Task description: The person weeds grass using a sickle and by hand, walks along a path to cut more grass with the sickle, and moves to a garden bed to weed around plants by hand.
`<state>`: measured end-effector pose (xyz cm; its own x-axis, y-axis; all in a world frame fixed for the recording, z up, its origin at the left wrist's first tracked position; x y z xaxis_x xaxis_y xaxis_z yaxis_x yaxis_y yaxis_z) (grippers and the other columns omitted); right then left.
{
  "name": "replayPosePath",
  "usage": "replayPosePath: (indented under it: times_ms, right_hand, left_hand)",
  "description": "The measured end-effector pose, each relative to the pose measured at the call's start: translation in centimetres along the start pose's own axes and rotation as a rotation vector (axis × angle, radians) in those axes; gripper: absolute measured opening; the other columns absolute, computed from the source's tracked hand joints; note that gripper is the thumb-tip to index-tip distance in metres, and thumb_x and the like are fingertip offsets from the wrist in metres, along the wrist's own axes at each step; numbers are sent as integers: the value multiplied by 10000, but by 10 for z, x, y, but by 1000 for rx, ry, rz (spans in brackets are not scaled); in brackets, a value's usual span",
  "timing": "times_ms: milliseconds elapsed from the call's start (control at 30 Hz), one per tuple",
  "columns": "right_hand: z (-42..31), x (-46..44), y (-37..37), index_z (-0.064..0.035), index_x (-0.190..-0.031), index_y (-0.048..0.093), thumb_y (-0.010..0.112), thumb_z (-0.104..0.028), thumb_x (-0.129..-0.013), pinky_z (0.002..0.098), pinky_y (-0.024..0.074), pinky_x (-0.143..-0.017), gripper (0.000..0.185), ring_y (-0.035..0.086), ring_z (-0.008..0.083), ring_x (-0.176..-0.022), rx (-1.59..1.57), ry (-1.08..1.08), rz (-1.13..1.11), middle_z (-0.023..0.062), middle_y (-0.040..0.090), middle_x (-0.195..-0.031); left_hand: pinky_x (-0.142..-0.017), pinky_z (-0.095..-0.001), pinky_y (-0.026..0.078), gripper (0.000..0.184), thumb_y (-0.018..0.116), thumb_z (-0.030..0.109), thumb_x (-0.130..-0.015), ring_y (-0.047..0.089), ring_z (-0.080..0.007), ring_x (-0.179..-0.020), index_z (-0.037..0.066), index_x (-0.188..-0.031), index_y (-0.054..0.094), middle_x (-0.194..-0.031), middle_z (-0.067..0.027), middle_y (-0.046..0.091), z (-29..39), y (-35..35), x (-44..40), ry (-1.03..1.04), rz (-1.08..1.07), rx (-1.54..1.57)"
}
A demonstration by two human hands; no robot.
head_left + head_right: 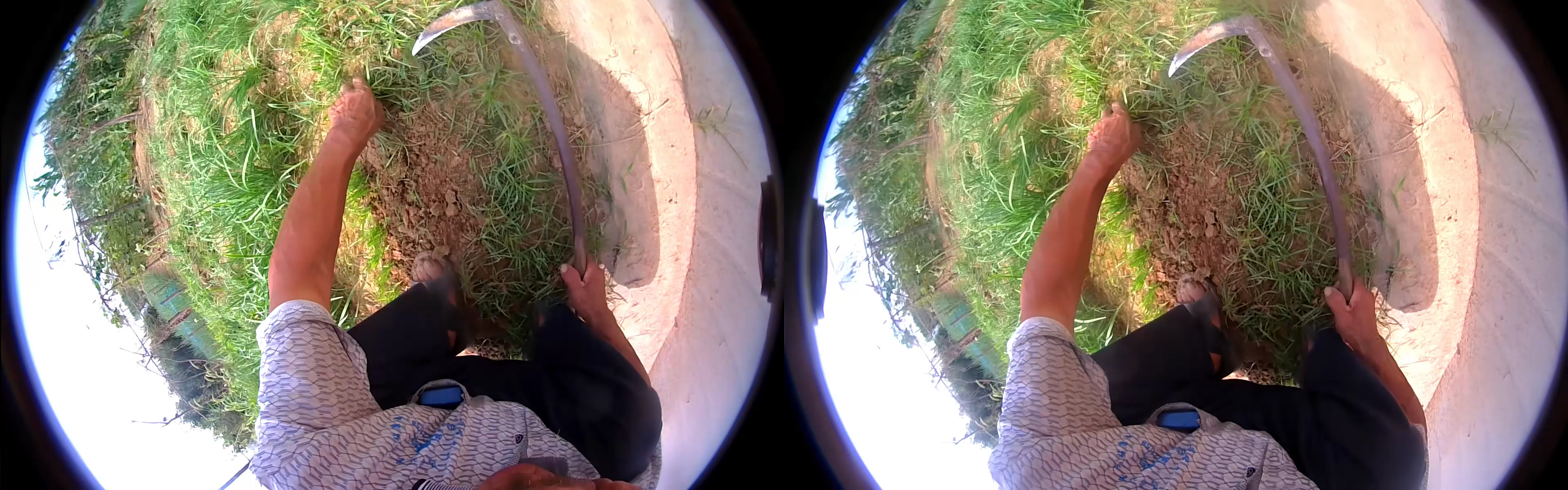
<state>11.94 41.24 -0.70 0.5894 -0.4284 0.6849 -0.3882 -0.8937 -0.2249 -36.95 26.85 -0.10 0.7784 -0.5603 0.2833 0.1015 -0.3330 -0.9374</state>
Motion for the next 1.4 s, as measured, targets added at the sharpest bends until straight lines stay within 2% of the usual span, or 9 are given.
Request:
replayPosePath:
  times_ms: [133,300,433,500,567,667,933,1233,1400]
  right_hand:
    - [-63,-36,19,41,-1050,533,624,-284,-871,404,484,-653,382,610,296,-687,170,-104,-25,183,604,-747]
    - [-18,-7,16,49,-1113,536,633,-301,-867,461,492,-694,439,633,406,-751,306,66,-142,246,624,-820]
    - [15,29,-11,48,-1098,528,640,-296,-862,458,494,-702,433,639,419,-786,282,-53,-147,261,625,-839]
    - [20,27,-15,30,-1070,523,648,-259,-868,406,498,-679,374,635,321,-740,233,-177,-105,194,620,-798]
    - [-23,13,-14,23,-1064,522,648,-238,-873,373,490,-657,347,609,256,-709,128,-127,-77,145,601,-775]
    - [-62,-34,1,9,-1033,520,634,-196,-893,293,456,-593,273,512,105,-644,-74,-130,60,26,526,-732]
    - [-70,-60,30,32,-1063,509,633,-275,-890,412,477,-626,373,583,270,-643,293,-104,22,138,577,-730]
    - [-78,19,-4,6,-1035,512,624,-219,-884,307,414,-529,293,466,122,-584,-201,423,-211,24,501,-681]
    - [-18,46,-37,-6,-1041,477,563,-280,-933,250,361,-429,307,439,84,-484,21,70,-62,7,466,-651]
  left_hand:
    - [-761,-486,543,284,499,250,-928,677,-377,-856,11,-1076,548,-859,-233,677,-9,1,-5,71,-126,134]
    - [-677,-471,537,310,557,322,-924,674,-318,-779,39,-1050,548,-807,-195,664,-3,-8,15,64,-173,129]
    - [-619,-427,527,345,622,371,-890,649,-282,-727,61,-1012,531,-798,-139,608,18,-18,68,549,-448,-70]
    - [-604,-417,524,361,641,378,-876,642,-278,-717,64,-1005,520,-824,-124,591,21,-11,72,756,-423,-94]
    - [-587,-398,515,349,621,299,-892,614,-255,-729,47,-1086,477,-929,-140,568,19,-11,68,619,-24,43]
    - [-730,-443,533,334,639,223,-862,642,-313,-837,32,-1076,469,-1102,-189,556,16,-25,24,433,-85,97]
    - [-853,-472,520,578,510,114,-886,643,-379,-1018,149,-1442,358,-1414,-201,419,49,-56,-37,204,69,149]
    - [-814,-469,523,251,503,156,-936,633,-338,-941,66,-1170,509,-1059,-201,606,9,-26,-65,351,-3,8]
    - [-743,-415,552,300,601,274,-890,648,-304,-864,36,-1054,525,-1012,-158,608,12,-6,-22,534,30,79]
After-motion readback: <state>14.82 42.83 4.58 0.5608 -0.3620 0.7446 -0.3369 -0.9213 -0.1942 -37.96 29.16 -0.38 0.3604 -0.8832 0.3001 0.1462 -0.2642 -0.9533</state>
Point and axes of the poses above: each hand's wrist, its own x-axis away from the middle knuckle, its own y-axis out of the palm, z = x × y, the point moved 1 cm from there along -x, towards the middle knuckle
